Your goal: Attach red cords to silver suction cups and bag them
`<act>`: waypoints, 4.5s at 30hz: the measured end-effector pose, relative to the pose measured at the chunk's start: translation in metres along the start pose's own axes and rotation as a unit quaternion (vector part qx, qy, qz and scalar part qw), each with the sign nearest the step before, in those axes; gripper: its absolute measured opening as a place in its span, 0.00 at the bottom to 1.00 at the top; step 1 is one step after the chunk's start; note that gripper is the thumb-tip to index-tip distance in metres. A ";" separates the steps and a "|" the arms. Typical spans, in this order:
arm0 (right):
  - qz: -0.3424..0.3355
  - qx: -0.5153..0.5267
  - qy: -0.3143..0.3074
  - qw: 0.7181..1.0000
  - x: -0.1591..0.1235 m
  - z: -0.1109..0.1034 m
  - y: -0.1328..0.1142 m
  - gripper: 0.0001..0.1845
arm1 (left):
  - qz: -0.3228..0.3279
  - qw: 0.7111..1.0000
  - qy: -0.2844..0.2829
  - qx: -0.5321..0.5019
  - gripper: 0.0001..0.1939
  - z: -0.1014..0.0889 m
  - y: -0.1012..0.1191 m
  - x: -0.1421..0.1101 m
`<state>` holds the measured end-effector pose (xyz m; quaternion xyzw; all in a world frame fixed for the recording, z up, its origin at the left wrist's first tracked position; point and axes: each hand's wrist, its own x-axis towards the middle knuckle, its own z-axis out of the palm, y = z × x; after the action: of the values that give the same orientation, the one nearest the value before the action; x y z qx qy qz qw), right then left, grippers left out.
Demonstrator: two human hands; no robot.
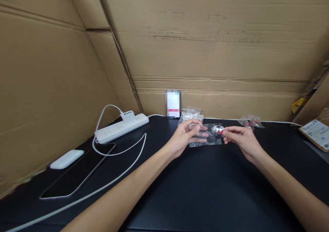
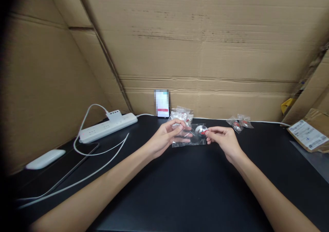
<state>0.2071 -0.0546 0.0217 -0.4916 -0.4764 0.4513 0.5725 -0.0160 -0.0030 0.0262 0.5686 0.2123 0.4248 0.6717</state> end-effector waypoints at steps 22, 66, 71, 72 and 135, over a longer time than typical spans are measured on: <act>0.062 -0.083 -0.070 0.992 -0.009 0.011 0.005 0.20 | -0.062 0.995 -0.017 -0.081 0.16 0.022 -0.024 -0.010; -0.175 -0.178 -0.026 0.968 -0.008 0.011 -0.001 0.11 | 0.024 0.992 0.044 0.116 0.10 0.020 -0.018 -0.005; -0.120 -0.080 -0.012 0.990 -0.009 0.016 0.005 0.12 | 0.007 0.995 0.015 0.101 0.12 0.020 -0.014 -0.005; -0.111 -0.065 -0.018 0.992 -0.009 0.016 0.005 0.13 | 0.004 0.995 0.014 0.097 0.12 0.021 -0.012 -0.006; -0.129 -0.269 -0.195 0.934 -0.008 0.009 0.011 0.11 | -0.027 0.918 -0.108 0.380 0.15 0.013 -0.002 -0.012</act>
<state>0.1967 -0.0598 0.0103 -0.4640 -0.7416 0.3153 0.3678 -0.0120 -0.0197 0.0254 0.8174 0.2992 0.2294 0.4355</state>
